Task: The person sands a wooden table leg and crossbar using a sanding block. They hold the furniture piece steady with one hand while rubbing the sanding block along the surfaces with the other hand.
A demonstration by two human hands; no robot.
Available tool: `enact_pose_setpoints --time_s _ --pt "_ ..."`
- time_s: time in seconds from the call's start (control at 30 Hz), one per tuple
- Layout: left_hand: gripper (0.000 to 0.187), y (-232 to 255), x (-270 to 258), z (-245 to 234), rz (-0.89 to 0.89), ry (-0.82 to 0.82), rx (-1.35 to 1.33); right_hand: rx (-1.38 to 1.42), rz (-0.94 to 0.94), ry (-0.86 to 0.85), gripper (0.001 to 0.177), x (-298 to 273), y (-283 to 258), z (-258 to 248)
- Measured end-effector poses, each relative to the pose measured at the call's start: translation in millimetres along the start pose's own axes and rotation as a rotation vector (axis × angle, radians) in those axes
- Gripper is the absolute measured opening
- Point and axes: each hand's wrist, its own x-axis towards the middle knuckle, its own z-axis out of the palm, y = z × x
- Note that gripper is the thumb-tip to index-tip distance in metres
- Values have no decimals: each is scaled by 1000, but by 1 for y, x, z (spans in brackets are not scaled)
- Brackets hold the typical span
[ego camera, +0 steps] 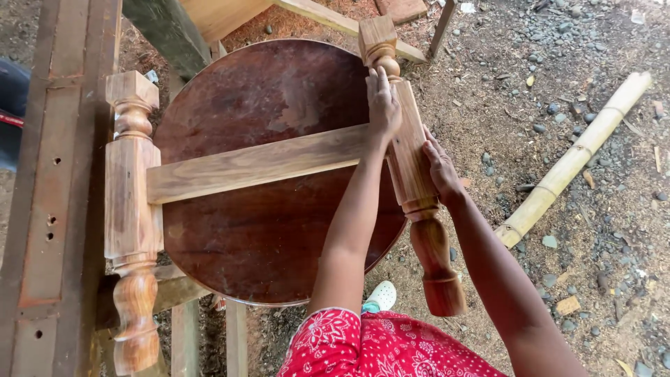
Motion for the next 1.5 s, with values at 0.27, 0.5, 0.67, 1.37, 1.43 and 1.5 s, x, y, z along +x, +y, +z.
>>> enact_pose_setpoints --time_s 0.27,0.5,0.67,1.37,1.43,1.5 --pt "55 98 -154 -80 -23 32 -272 184 -15 -76 52 4 11 -2" --pt "81 101 -159 -79 -60 -75 -298 131 -50 -76 54 14 16 -6" --pt "71 85 -136 -60 51 -99 -63 143 -56 -114 55 8 5 -4" --pt "62 72 -128 -75 14 -82 -416 186 -37 -61 50 -1 2 1" --pt "62 54 -95 -59 4 -69 -365 162 -19 -45 50 -2 -2 3" --pt "63 33 -61 -38 -10 -58 -315 136 5 -27 50 -2 -1 2"
